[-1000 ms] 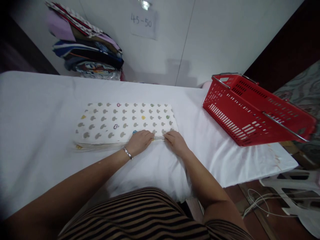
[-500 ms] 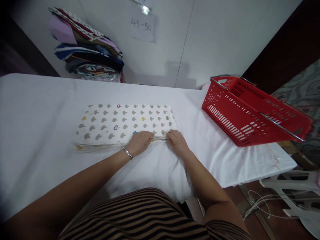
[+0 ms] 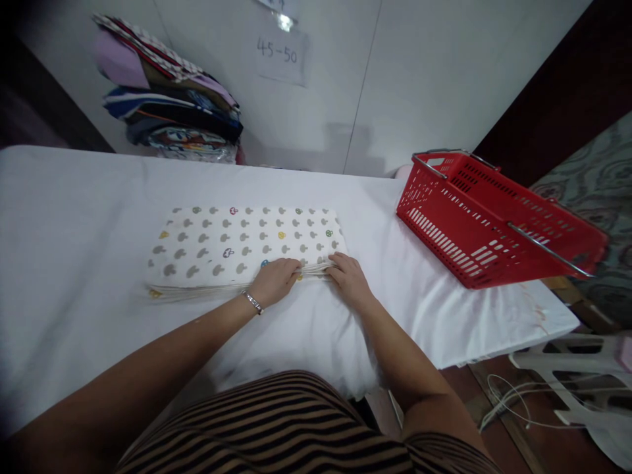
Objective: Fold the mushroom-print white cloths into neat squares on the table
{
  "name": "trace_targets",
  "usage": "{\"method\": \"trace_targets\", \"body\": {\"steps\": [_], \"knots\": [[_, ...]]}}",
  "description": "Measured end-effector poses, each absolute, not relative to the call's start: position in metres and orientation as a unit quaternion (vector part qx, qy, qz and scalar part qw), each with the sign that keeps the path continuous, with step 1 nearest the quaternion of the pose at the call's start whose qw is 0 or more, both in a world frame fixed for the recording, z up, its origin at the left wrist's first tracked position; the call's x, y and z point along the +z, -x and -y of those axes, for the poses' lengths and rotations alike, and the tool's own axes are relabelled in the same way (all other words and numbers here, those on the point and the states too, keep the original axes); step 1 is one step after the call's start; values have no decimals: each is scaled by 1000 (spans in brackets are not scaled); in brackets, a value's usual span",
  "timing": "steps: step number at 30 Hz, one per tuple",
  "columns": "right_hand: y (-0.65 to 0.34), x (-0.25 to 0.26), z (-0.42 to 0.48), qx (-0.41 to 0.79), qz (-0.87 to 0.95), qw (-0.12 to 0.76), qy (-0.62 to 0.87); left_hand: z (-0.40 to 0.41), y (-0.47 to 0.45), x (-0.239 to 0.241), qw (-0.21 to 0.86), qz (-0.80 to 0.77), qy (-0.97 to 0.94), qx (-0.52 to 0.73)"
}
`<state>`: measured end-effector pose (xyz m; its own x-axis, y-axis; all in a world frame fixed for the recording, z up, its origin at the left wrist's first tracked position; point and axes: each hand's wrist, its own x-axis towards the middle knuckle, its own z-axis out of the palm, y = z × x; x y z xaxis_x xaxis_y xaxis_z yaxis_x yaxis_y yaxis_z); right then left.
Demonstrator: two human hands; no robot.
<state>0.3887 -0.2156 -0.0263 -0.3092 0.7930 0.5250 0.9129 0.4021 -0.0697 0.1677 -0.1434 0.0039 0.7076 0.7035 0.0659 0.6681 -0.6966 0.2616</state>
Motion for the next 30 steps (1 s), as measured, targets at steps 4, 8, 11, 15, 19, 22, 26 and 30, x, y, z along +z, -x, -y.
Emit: {"method": "trace_targets", "body": {"steps": [4, 8, 11, 15, 19, 22, 26, 30], "knots": [[-389, -24, 217, -109, 800, 259, 530, 143, -167, 3, 102, -360, -924, 76], [-393, -24, 221, -96, 803, 265, 525, 144, -167, -3, 51, -307, -947, 81], [-397, -27, 223, -85, 808, 246, 529, 146, -166, -8, 13, -278, -956, 95], [-401, -32, 222, -79, 809, 225, 538, 148, -166, -9, -5, -265, -959, 101], [-402, -31, 221, -96, 814, 212, 533, 147, -166, -5, 5, -271, -957, 99], [-403, -28, 223, -107, 818, 216, 523, 146, -167, -4, 16, -282, -953, 108], [-404, -26, 227, -99, 820, 207, 525, 147, -168, -9, 0, -268, -958, 104], [-403, -29, 228, -79, 819, 196, 533, 149, -168, -13, -8, -257, -960, 108]]}}
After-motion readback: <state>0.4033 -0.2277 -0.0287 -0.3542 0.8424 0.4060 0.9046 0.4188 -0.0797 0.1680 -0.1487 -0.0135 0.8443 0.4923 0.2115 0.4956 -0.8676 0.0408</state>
